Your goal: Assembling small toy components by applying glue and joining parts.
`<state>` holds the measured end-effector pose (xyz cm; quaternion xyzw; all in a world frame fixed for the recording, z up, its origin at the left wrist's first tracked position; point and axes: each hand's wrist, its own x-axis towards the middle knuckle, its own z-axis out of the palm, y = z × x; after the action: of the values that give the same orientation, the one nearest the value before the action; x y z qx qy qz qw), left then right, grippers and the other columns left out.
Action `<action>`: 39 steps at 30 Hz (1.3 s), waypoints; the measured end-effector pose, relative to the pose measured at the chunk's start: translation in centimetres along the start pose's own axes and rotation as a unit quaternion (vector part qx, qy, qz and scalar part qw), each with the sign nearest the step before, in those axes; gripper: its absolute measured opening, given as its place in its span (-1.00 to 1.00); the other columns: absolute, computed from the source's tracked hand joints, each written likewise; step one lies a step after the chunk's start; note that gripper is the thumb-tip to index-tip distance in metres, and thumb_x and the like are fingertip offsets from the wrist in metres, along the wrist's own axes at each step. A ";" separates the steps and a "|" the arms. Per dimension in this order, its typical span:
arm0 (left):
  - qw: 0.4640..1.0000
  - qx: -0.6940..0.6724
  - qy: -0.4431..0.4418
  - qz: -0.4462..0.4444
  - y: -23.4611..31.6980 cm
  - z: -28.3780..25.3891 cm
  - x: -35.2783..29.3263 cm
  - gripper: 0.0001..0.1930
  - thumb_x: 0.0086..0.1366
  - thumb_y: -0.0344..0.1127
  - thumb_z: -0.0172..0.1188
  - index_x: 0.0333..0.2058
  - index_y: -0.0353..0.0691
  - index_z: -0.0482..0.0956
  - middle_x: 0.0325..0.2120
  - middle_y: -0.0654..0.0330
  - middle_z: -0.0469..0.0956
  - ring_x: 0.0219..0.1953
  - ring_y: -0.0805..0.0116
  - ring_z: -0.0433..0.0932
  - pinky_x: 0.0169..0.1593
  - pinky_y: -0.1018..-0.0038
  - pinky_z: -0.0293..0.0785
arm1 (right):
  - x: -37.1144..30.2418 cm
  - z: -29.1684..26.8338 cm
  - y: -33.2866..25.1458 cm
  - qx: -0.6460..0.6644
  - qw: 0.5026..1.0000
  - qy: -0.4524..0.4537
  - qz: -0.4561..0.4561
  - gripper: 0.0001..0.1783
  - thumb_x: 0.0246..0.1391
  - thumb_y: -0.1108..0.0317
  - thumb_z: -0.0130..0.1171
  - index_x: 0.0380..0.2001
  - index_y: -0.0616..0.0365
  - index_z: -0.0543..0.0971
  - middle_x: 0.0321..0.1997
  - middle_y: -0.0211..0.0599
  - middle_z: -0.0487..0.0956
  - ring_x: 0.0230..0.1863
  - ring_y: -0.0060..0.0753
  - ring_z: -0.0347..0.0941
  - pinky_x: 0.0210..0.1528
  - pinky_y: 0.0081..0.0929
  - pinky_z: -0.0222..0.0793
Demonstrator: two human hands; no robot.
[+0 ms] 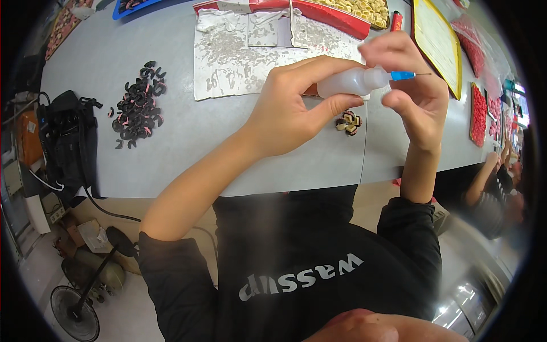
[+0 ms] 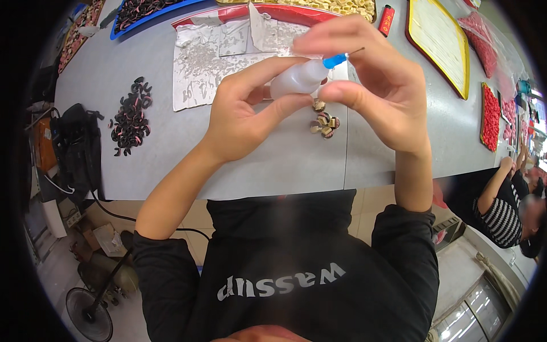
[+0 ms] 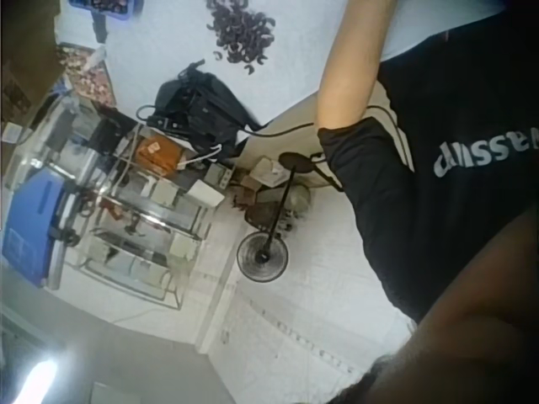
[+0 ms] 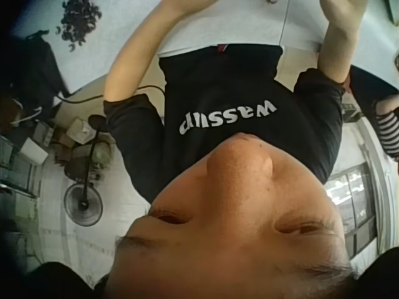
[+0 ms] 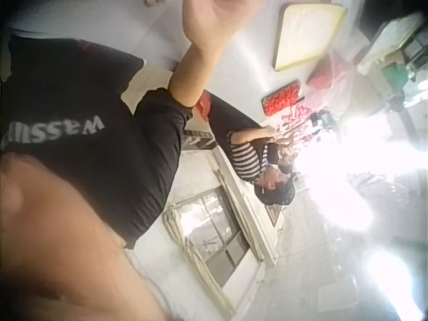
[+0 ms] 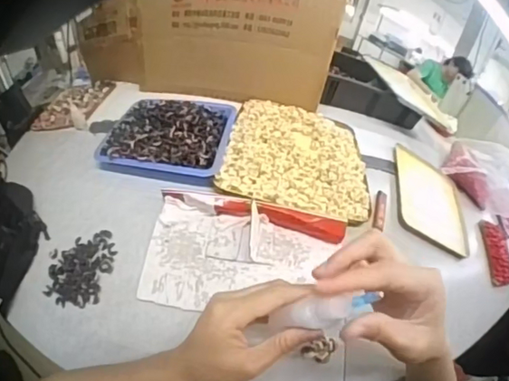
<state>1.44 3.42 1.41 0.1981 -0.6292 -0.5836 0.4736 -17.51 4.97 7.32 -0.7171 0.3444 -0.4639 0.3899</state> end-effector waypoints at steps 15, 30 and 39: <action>1.000 -0.002 -0.010 0.000 0.0 0.0 -0.1 -0.70 0.12 -0.48 0.28 -0.13 -0.35 0.55 -0.28 0.11 0.59 -0.29 0.37 0.60 -0.23 0.49 0.56 | -0.3 -0.9 0.8 -0.033 0.997 -0.067 -0.033 -0.54 -0.16 0.51 0.35 -0.11 0.38 0.52 0.00 -0.04 0.47 0.03 -0.27 0.39 0.05 -0.42 0.27; 1.000 0.019 -0.013 0.012 0.0 0.1 -0.1 -0.69 0.09 -0.46 0.31 -0.16 -0.33 0.56 -0.30 0.11 0.59 -0.29 0.34 0.60 -0.22 0.47 0.57 | -0.3 0.2 1.7 0.031 0.998 -0.006 -0.061 -0.58 -0.06 0.38 0.30 -0.12 0.38 0.53 0.02 0.01 0.46 -0.01 -0.26 0.41 0.06 -0.38 0.27; 0.997 0.022 -0.064 -0.027 0.4 -0.2 -0.3 -0.65 0.15 -0.50 0.27 -0.05 -0.33 0.51 -0.19 0.15 0.57 -0.17 0.40 0.57 -0.14 0.49 0.55 | -0.4 -0.3 2.5 0.027 0.996 -0.031 -0.085 -0.59 -0.06 0.32 0.30 -0.15 0.34 0.54 0.00 -0.01 0.45 -0.07 -0.32 0.37 0.01 -0.39 0.27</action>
<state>1.86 3.58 1.61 0.1872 -0.6653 -0.5939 0.4119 -18.24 4.09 5.09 -0.7471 0.2575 -0.4815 0.3791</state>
